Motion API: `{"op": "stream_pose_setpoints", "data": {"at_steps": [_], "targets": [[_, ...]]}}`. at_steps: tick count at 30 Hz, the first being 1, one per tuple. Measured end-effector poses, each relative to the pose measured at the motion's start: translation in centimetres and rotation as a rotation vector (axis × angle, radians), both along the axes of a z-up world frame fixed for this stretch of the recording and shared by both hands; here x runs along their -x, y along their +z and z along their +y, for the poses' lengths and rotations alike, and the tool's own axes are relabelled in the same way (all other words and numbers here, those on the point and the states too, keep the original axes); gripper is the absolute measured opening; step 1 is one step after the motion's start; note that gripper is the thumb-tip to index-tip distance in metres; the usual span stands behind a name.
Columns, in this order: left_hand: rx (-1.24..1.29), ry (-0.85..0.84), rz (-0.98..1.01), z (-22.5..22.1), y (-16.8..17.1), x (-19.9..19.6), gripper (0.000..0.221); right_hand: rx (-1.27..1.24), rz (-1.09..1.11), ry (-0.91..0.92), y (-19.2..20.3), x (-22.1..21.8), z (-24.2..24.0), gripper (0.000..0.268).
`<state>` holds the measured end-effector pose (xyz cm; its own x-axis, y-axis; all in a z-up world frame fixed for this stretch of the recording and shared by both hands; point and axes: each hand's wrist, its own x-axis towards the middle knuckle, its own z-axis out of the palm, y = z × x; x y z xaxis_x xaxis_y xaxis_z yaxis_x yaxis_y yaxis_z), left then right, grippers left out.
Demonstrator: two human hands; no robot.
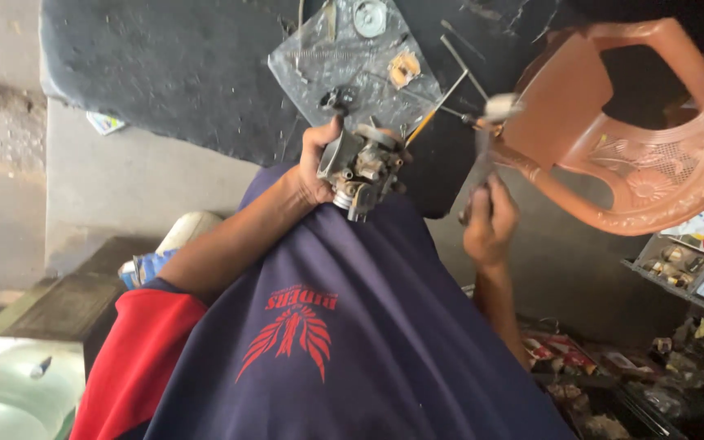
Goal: The person sits holding a motorcycle carburetor and works on it, turning screws by hand, using a screwdriver to loosen and tighten fasteners, reaching for tools on the workbench, and tapping the carburetor body with a hammer while rotating the assembly to access different sides.
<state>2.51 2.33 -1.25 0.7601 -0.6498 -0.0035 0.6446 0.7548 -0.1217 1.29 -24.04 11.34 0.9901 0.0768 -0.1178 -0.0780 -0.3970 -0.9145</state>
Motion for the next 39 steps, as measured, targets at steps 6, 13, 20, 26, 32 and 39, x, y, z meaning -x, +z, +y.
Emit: {"op": "stream_pose_setpoints", "data": {"at_steps": [6, 13, 20, 26, 32, 39], "targets": [[-0.022, -0.059, 0.03, 1.4, -0.6, -0.5, 0.092, 0.29, -0.443, 0.44, 5.7, 0.6, 3.5, 0.038], [-0.078, -0.133, 0.116, 2.3, -2.5, -0.4, 0.084, 0.306, -0.406, 0.479, 6.0, 1.6, 6.8, 0.041], [-0.128, -0.206, 0.034, 3.6, -4.7, -0.8, 0.082, 0.37, -0.5, 0.376, 5.4, 2.8, 9.0, 0.039], [-0.134, -0.271, -0.068, 4.1, -2.5, -0.6, 0.086, 0.398, -0.345, 0.367, 4.9, 3.9, 9.6, 0.04], [-0.102, -0.305, -0.065, 4.0, -3.0, -1.6, 0.089, 0.422, -0.392, 0.319, 4.9, 3.9, 9.7, 0.042], [-0.084, -0.308, -0.036, 4.0, -1.6, -1.8, 0.09, 0.43, -0.395, 0.355, 6.9, 3.4, 9.4, 0.038]]}}
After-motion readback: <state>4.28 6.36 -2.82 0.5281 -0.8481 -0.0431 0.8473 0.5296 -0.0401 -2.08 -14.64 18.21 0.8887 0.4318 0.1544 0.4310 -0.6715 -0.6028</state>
